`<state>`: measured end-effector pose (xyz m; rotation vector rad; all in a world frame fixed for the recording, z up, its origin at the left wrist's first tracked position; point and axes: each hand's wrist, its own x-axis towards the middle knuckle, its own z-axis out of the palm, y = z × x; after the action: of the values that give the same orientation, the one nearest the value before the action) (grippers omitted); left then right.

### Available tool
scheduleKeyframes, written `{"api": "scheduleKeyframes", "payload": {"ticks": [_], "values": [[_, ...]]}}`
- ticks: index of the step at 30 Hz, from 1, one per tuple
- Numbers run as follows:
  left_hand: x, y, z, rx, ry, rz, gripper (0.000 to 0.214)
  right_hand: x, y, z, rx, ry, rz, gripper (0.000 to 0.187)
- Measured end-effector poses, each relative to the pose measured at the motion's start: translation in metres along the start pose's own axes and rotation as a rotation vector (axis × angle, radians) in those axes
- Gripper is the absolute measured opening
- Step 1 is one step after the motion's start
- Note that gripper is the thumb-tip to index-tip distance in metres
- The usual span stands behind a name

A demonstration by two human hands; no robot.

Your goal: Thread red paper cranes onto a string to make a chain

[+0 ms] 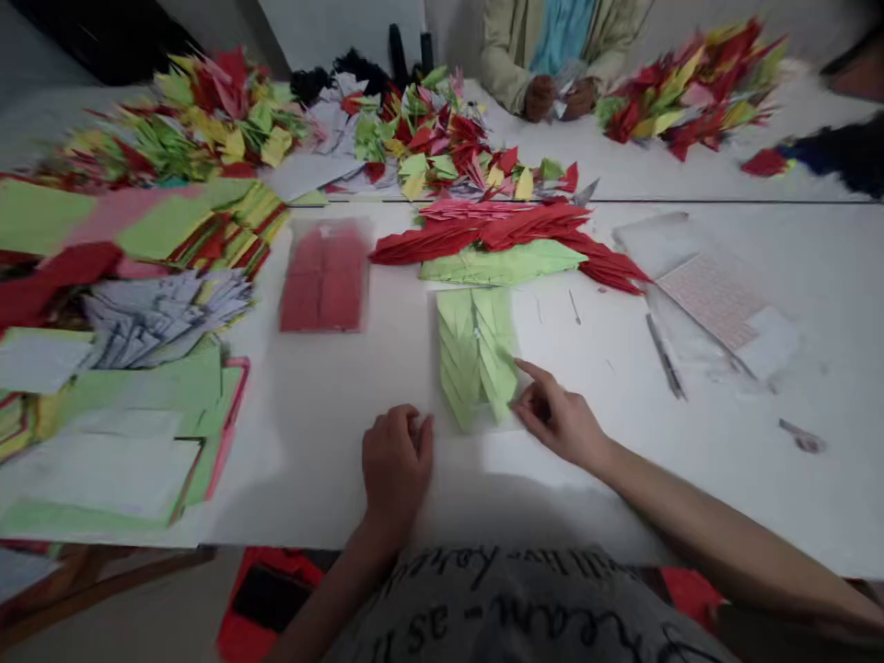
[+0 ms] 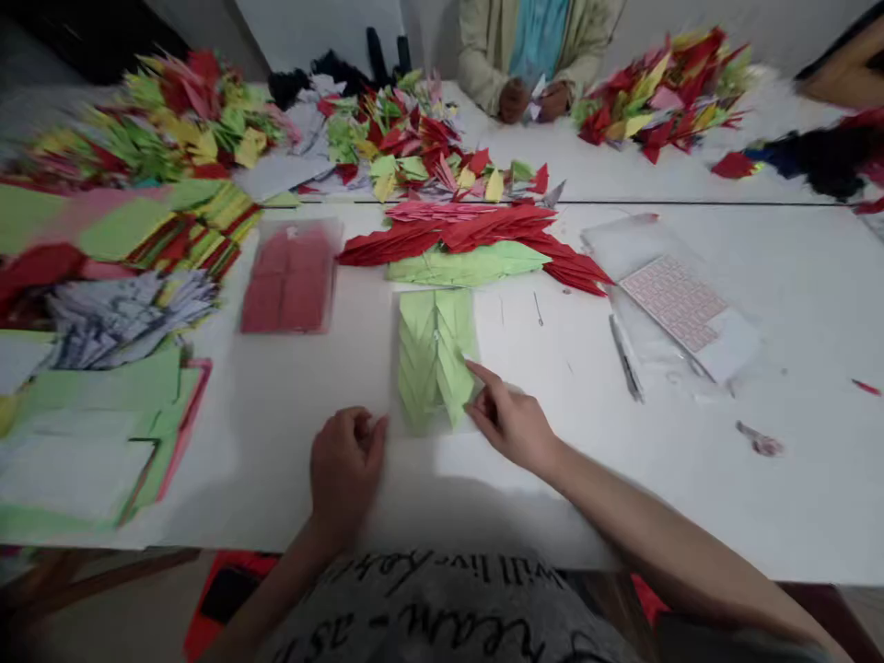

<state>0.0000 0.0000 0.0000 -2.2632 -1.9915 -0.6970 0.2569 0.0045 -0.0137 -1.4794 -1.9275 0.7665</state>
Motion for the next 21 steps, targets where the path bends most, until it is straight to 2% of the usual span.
{"api": "scheduleKeyframes", "payload": {"ticks": [3, 5, 7, 10, 12, 18, 21], "values": [[-0.002, 0.007, -0.011, -0.056, 0.036, 0.419, 0.015, -0.001, 0.0, 0.0, 0.007, 0.004, 0.003, 0.06], [-0.002, 0.011, -0.013, -0.085, -0.042, 0.66, 0.027, -0.001, -0.001, -0.001, 0.014, 0.003, 0.006, 0.06], [-0.003, 0.013, -0.011, -0.093, -0.171, 0.78, 0.04, 0.0, -0.001, -0.001, 0.022, 0.003, 0.01, 0.061], [-0.003, 0.011, -0.003, -0.087, -0.365, 0.735, 0.06, 0.001, -0.004, -0.001, 0.033, 0.002, 0.013, 0.061], [-0.003, 0.008, 0.002, -0.096, -0.452, 0.678, 0.07, 0.001, -0.006, -0.001, 0.031, 0.007, 0.012, 0.06], [-0.003, 0.006, 0.003, -0.128, -0.515, 0.609, 0.074, -0.001, -0.012, 0.0, -0.015, 0.022, 0.017, 0.059], [-0.003, 0.008, 0.001, -0.122, -0.52, 0.595, 0.073, -0.002, -0.012, -0.001, -0.188, 0.081, 0.012, 0.06]]}}
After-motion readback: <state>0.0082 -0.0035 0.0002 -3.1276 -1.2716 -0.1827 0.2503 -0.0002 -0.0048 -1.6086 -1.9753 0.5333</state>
